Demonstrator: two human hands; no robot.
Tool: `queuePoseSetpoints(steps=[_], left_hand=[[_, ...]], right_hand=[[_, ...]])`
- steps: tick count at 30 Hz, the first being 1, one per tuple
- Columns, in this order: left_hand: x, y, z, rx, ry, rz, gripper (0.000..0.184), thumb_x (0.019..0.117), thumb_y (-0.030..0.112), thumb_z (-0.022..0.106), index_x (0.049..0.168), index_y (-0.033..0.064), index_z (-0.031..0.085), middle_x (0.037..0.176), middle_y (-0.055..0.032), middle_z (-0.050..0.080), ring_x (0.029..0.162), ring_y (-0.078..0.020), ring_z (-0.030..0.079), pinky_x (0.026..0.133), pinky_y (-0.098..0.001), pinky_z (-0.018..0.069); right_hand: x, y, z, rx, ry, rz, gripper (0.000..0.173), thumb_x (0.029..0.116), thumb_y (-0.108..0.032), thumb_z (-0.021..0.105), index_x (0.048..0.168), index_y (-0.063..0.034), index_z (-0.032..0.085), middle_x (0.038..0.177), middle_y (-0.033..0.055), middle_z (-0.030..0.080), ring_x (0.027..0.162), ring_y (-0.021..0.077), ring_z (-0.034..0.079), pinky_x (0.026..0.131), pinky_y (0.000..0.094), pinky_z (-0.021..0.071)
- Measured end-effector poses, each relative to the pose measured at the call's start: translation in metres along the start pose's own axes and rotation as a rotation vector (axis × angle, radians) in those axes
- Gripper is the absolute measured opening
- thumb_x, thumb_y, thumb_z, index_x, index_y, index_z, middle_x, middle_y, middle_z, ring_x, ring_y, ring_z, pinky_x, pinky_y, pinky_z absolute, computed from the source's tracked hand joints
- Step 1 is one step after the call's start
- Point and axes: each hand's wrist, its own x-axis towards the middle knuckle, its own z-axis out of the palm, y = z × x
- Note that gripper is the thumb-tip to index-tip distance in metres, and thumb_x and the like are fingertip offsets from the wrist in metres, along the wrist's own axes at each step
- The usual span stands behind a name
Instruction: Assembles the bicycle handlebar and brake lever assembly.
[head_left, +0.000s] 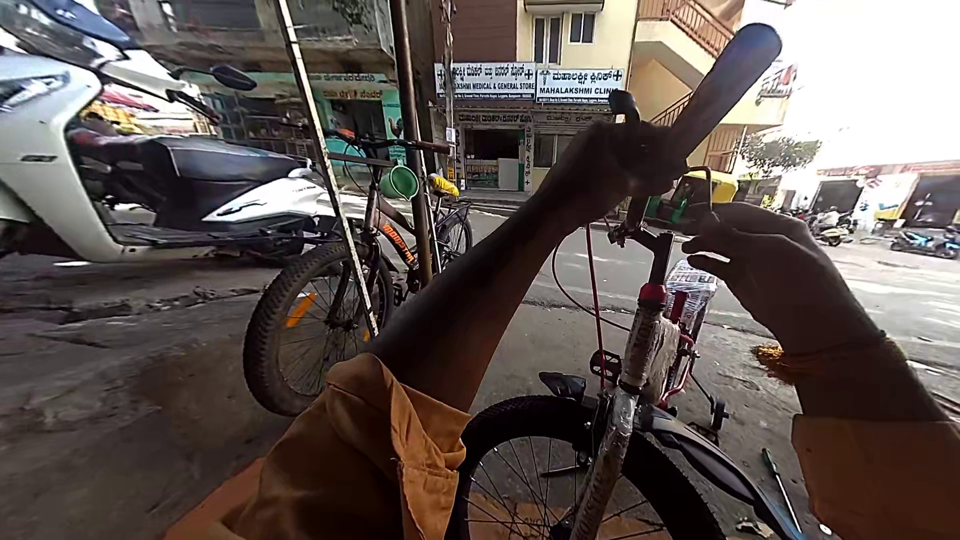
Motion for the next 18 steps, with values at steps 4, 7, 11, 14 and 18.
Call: queuePoseSetpoints(steps=[4, 7, 11, 14, 18], left_hand=[[-0.004, 0.002, -0.004, 0.078, -0.024, -0.015, 0.036, 0.0911, 0.012, 0.078, 0.125, 0.0068, 0.069, 0.112, -0.0045, 0.073, 0.103, -0.0112, 0.071, 0.094, -0.0316, 0.0602], [-0.007, 0.0, -0.003, 0.081, -0.011, 0.013, 0.035, 0.0922, 0.011, 0.077, 0.126, 0.0063, 0.068, 0.113, -0.0054, 0.073, 0.103, -0.0115, 0.07, 0.094, -0.0314, 0.0596], [-0.008, -0.001, 0.001, 0.034, 0.007, 0.033, 0.036, 0.0942, 0.008, 0.073, 0.129, 0.0027, 0.066, 0.117, -0.0085, 0.072, 0.106, -0.0138, 0.07, 0.096, -0.0319, 0.059], [-0.007, -0.003, 0.002, 0.038, 0.022, 0.042, 0.035, 0.0944, 0.007, 0.072, 0.129, 0.0021, 0.066, 0.116, -0.0085, 0.072, 0.105, -0.0133, 0.07, 0.094, -0.0311, 0.0591], [-0.007, -0.005, 0.002, 0.06, 0.025, 0.114, 0.031, 0.0942, 0.006, 0.072, 0.125, 0.0001, 0.068, 0.112, -0.0085, 0.073, 0.102, -0.0133, 0.071, 0.094, -0.0316, 0.0598]], right_hand=[[0.006, -0.006, -0.002, -0.18, 0.027, -0.029, 0.015, 0.0967, -0.016, 0.068, 0.108, -0.0094, 0.074, 0.094, 0.0023, 0.072, 0.076, 0.0118, 0.067, 0.069, 0.0282, 0.0584], [0.003, -0.008, -0.002, -0.166, 0.019, 0.014, 0.017, 0.0984, -0.016, 0.067, 0.112, -0.009, 0.073, 0.094, 0.0029, 0.072, 0.075, 0.0121, 0.067, 0.069, 0.0279, 0.0585], [0.0, -0.005, 0.0, -0.077, 0.008, 0.013, 0.017, 0.1008, -0.016, 0.064, 0.112, -0.0079, 0.073, 0.091, 0.0021, 0.071, 0.074, 0.0103, 0.067, 0.068, 0.0255, 0.0587], [0.002, -0.004, -0.001, -0.082, -0.004, -0.024, 0.015, 0.1002, -0.011, 0.062, 0.109, -0.006, 0.073, 0.093, 0.0027, 0.072, 0.076, 0.011, 0.067, 0.069, 0.0261, 0.0586], [0.025, 0.008, -0.001, -0.325, 0.049, -0.136, 0.009, 0.0946, -0.015, 0.07, 0.099, -0.0101, 0.075, 0.093, 0.0014, 0.074, 0.078, 0.0119, 0.07, 0.072, 0.0318, 0.0604]])
